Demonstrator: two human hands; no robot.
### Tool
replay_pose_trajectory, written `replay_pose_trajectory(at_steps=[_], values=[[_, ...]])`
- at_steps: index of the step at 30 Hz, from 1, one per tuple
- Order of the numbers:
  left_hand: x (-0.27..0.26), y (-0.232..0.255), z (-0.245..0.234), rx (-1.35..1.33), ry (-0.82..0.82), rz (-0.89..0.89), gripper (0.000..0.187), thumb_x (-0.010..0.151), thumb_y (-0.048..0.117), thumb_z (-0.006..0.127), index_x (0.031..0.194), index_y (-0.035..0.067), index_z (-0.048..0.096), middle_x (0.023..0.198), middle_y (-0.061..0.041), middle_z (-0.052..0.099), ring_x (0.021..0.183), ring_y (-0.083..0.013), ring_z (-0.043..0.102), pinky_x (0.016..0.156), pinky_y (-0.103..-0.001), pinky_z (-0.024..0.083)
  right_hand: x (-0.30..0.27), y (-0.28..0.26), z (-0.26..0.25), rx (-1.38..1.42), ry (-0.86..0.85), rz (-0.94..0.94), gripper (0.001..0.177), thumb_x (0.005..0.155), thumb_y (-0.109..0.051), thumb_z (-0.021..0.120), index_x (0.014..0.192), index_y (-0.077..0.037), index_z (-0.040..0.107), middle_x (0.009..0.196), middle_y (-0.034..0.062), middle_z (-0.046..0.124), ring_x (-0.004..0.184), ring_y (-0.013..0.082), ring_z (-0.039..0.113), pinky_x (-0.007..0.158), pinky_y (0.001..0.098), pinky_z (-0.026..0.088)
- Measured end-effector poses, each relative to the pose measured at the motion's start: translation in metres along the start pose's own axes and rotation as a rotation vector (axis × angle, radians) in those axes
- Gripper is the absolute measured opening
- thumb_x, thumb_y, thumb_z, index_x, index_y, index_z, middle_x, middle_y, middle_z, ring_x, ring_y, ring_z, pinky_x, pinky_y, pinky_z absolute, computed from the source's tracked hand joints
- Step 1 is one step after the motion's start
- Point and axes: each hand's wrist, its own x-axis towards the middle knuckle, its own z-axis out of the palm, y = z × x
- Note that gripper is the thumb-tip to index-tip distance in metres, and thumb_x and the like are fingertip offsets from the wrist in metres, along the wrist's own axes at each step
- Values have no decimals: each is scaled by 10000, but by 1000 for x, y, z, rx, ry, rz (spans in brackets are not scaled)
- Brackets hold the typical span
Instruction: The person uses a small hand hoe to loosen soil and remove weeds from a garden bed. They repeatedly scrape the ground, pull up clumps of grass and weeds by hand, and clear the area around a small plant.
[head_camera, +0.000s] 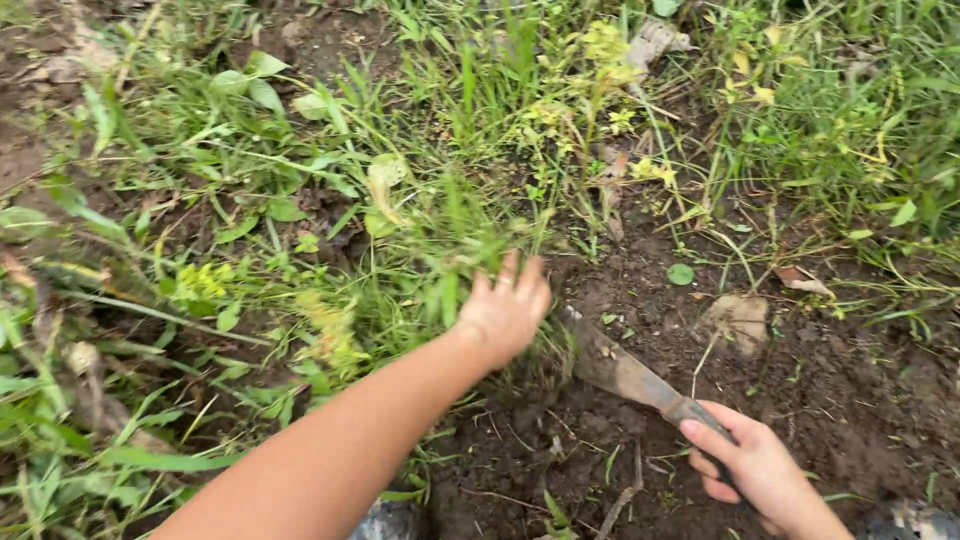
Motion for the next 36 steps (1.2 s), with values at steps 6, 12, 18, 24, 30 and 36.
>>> replay_pose_trajectory(at_steps=[6, 12, 18, 24, 30, 36], values=[[21, 0, 33, 49, -99, -215, 704, 915, 161, 633, 1478, -142, 338, 1515, -323, 328, 1384, -420, 364, 1012, -602, 416, -6, -33, 11, 70, -6, 130, 333, 929, -283, 637, 1213, -110, 649, 550, 1, 340, 397, 101, 249, 366, 280, 167], [11, -19, 44, -12, -4, -246, 401, 969, 150, 542, 1297, -77, 576, 1257, -216, 619, 1235, -351, 540, 952, -522, 472, 22, -3, 52, 9, 40, -70, 343, 941, -208, 695, 1254, -77, 647, 607, 13, 438, 450, 115, 386, 390, 303, 301], [13, -28, 36, -152, 4, -219, 300, 920, 139, 535, 1165, 2, 640, 1121, -155, 692, 1120, -286, 627, 971, -565, 439, -17, -20, 25, 132, 89, -1, 370, 965, -174, 653, 1328, -100, 646, 604, 46, 448, 430, 151, 386, 370, 310, 257], [13, -38, 10, -355, -61, -316, 329, 812, 128, 576, 1127, 49, 630, 999, -127, 727, 992, -281, 692, 1002, -556, 430, 35, -19, 99, 146, 86, -156, 301, 963, -204, 623, 1174, 10, 603, 592, 49, 473, 441, 135, 393, 385, 296, 290], [6, -40, 6, -391, -132, -324, 303, 801, 53, 535, 1088, 32, 630, 838, -96, 700, 799, -234, 671, 990, -561, 437, -18, -44, 69, 168, 99, -11, 306, 946, -217, 621, 1222, -93, 666, 545, 40, 383, 410, 147, 320, 360, 324, 234], [-3, -37, 2, -462, -133, -327, 294, 800, 36, 511, 1060, 39, 648, 823, -101, 703, 779, -246, 686, 931, -521, 478, 5, -79, 113, -117, 68, -198, 365, 942, -238, 674, 1252, -48, 646, 542, 16, 445, 433, 135, 389, 395, 304, 334]])
